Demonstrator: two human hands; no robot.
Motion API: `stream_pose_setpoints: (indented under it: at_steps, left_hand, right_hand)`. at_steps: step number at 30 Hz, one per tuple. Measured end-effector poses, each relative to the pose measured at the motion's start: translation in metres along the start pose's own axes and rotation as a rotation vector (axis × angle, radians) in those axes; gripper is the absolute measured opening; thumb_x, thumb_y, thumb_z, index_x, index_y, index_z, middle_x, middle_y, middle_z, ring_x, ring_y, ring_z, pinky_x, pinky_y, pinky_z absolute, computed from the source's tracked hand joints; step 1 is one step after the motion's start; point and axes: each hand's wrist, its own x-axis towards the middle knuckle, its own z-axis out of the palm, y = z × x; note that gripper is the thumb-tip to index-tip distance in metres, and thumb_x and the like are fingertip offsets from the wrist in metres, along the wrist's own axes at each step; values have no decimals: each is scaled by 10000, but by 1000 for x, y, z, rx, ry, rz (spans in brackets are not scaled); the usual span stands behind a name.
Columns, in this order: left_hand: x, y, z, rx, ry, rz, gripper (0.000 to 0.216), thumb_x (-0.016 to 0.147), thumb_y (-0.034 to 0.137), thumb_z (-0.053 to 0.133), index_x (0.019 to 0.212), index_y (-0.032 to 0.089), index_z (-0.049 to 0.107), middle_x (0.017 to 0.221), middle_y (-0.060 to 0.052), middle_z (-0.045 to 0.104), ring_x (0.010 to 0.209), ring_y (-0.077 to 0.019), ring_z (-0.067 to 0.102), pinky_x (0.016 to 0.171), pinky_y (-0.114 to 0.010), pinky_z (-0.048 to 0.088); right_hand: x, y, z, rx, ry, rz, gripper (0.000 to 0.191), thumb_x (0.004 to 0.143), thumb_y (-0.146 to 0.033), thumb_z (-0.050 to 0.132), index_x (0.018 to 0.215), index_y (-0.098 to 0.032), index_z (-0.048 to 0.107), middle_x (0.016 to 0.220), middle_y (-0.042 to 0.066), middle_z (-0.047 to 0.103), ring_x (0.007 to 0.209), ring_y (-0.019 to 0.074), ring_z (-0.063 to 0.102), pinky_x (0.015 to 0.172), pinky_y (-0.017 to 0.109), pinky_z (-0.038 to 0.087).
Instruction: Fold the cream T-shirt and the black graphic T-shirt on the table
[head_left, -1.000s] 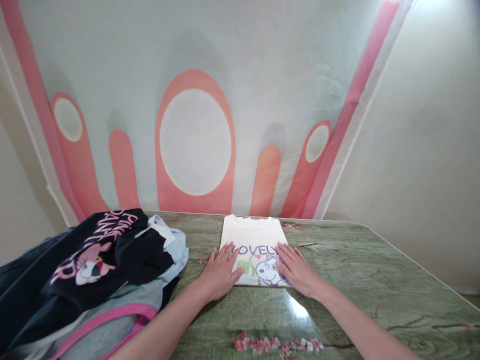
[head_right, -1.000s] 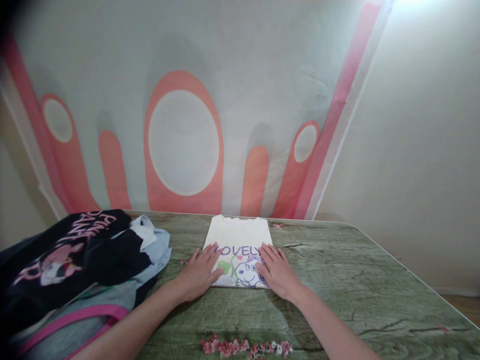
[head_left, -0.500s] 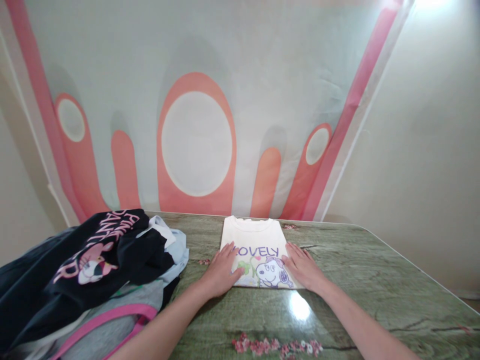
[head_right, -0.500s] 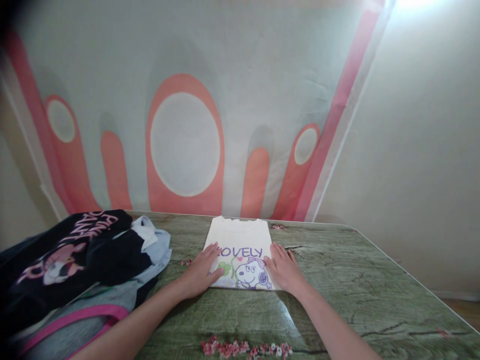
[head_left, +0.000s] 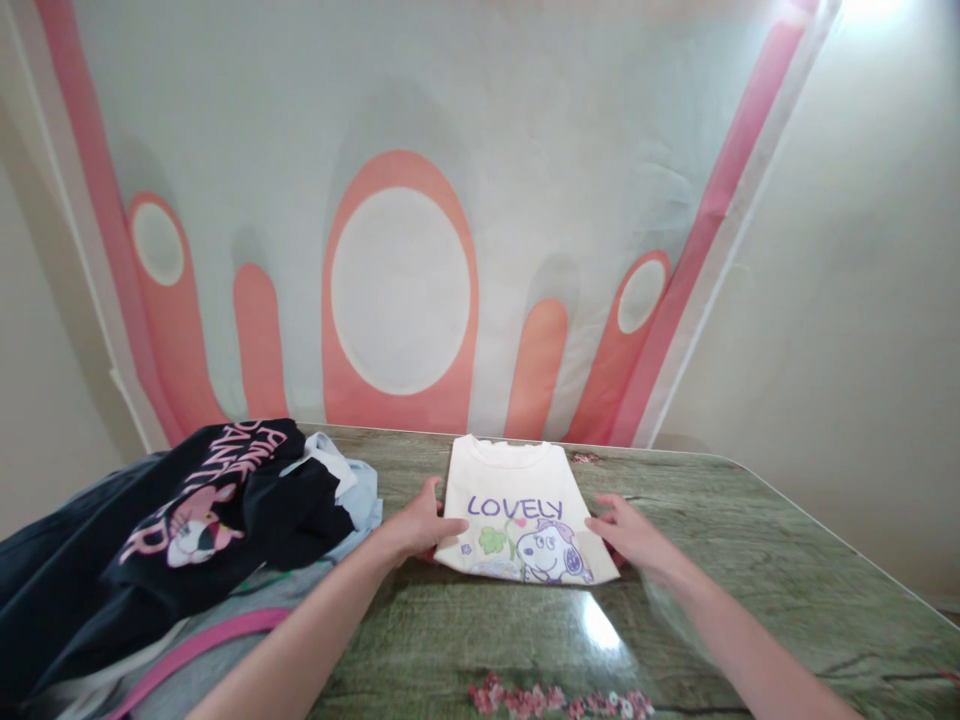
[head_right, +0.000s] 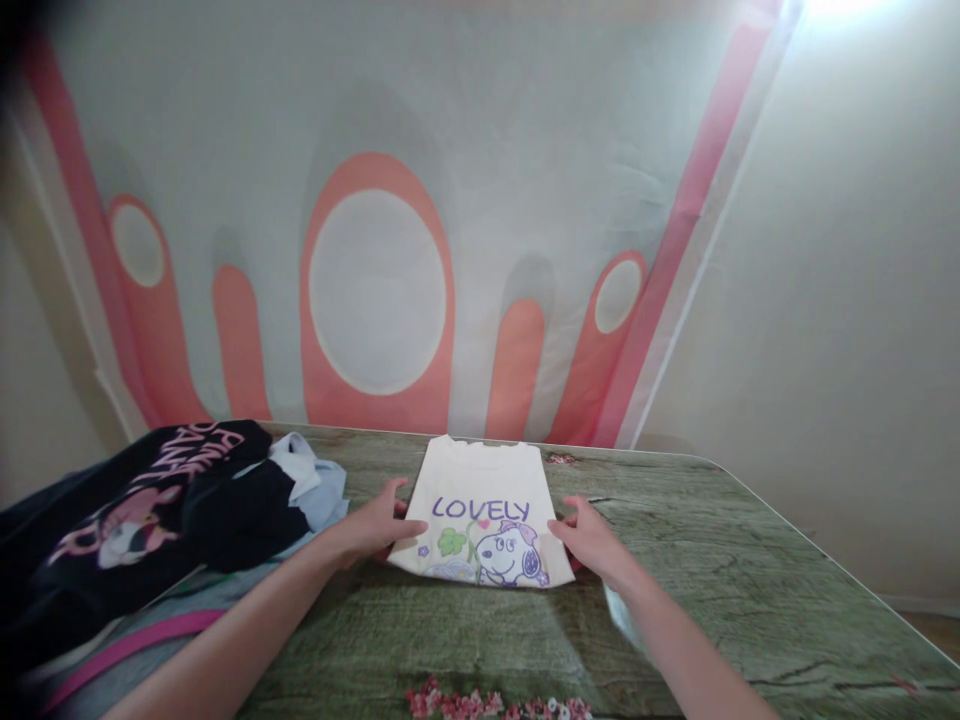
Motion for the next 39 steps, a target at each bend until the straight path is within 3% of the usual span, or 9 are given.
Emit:
stream_pose_setpoints:
  at_steps: [4, 8, 12, 14, 16, 18, 23, 28, 39]
  left_hand:
    - [-5, -2, 2, 109, -89, 175, 874, 644, 202, 586, 1363, 180, 89, 1125, -115, 569, 808, -211, 620, 543, -267, 511]
    - [-16, 2, -9, 355, -192, 330, 736, 534, 209, 672, 1231, 207, 435, 1129, -53, 586, 978, -235, 565, 779, -280, 469]
    - [-37, 18, -21, 469, -427, 207, 674, 503, 362, 702, 1144, 232, 538, 946, -36, 658, 710, -234, 643, 619, -285, 486]
    - [-41, 23, -22, 508, -368, 181, 613, 551, 396, 665, 1123, 204, 558, 852, -49, 671, 634, -230, 641, 591, -290, 474]
    - [-39, 24, -15, 604, -144, 246, 505, 618, 410, 616, 1065, 176, 591, 875, -79, 664, 764, -258, 633, 675, -314, 460]
    - [-32, 21, -2, 671, 66, 315, 428, 697, 404, 554, 1052, 166, 590, 952, -105, 638, 905, -274, 590, 752, -334, 436]
    - [-18, 8, 35, 683, 94, 580, 359, 810, 379, 460, 1105, 189, 541, 1176, -101, 520, 1087, -243, 480, 924, -345, 345]
    - [-13, -3, 46, 791, -8, 636, 486, 884, 425, 329, 1316, 203, 348, 1411, -72, 280, 1291, -225, 221, 1055, -398, 143]
    - [-1, -10, 49, 864, -23, 593, 533, 903, 495, 195, 1375, 247, 228, 1457, -21, 144, 1325, -204, 121, 1067, -410, 82]
  right_hand:
    - [-13, -8, -11, 81, -181, 58, 532, 745, -277, 519, 1200, -156, 272, 675, -19, 570, 515, 125, 560, 358, 186, 360]
    - [-23, -16, -24, 73, -403, 42, 546, 663, -223, 604, 1131, -173, 327, 621, -58, 568, 495, 105, 554, 405, 177, 392]
    - [-34, -21, -41, -1, -632, 44, 466, 608, -184, 631, 1019, -175, 412, 612, -55, 590, 510, 116, 588, 477, 195, 436]
    - [-37, -22, -48, -51, -696, 55, 408, 607, -178, 620, 977, -172, 446, 628, -31, 615, 522, 131, 605, 488, 208, 446]
    - [-36, -24, -50, -139, -644, 44, 291, 645, -205, 583, 912, -159, 478, 614, -4, 625, 501, 140, 599, 473, 220, 443]
    - [-31, -26, -45, -237, -443, -50, 161, 709, -247, 516, 837, -150, 506, 620, 27, 631, 521, 149, 598, 500, 245, 452]
    - [-8, -25, -3, -478, 46, -486, 261, 791, -262, 415, 966, -144, 568, 1051, 108, 601, 982, 199, 550, 873, 332, 407]
    - [14, -15, 32, -629, 62, -567, 488, 860, -347, 331, 1260, -81, 418, 1355, 127, 375, 1245, 195, 322, 1041, 335, 235]
    - [42, -15, 38, -834, 57, -325, 702, 850, -574, 164, 1385, -121, 203, 1451, 98, 178, 1307, 270, 151, 1017, 418, 158]
